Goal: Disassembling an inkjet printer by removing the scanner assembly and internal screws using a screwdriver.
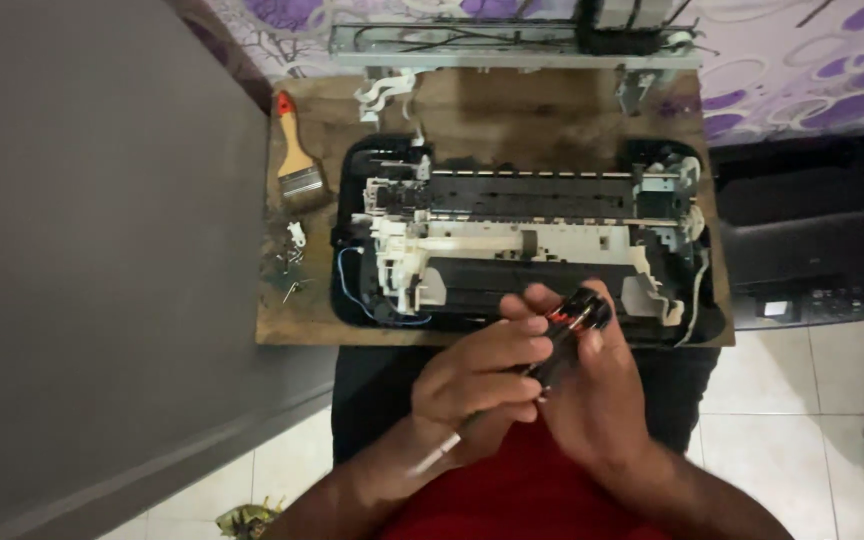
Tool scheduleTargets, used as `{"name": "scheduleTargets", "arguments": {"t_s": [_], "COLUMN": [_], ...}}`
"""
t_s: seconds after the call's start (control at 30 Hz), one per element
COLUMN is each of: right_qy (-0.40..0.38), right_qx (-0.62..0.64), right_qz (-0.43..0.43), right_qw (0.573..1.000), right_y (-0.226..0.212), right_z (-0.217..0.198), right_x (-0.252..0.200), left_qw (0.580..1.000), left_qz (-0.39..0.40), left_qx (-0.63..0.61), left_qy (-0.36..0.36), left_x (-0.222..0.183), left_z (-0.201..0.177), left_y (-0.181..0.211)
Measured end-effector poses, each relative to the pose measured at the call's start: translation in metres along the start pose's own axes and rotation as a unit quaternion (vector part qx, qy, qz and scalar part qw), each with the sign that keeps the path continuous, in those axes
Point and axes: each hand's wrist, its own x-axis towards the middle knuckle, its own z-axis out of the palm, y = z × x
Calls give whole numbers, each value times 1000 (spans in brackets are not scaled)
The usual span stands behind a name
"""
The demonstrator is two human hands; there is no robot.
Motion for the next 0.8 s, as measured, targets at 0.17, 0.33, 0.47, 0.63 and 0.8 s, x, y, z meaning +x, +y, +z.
{"name": "scheduleTargets", "arguments": {"t_s": [0.17,0.33,0.47,0.63,0.8], "right_qy": [-90,-134,-165,-185,-193], "right_qx": [-73,-264,-275,-267,-370], "right_qz": [80,140,139,123,95], "right_qw": [990,945,937,938,904], "right_y": [0,-12,-18,-31,-62], "right_z": [5,-1,-14,-18,-23], "right_x": [-8,-14,-17,-23,-27], "left_qw": [997,829,776,613,477], "left_qz": [-71,-443,-416,-498,-330], "left_qx": [15,332,473,609,808], "left_qy": [26,79,27,-73,-106], "left_x": [19,81,114,131,122], "left_z": [-43,-108,-167,-232,-262], "left_y": [34,61,24,-103,-221]}}
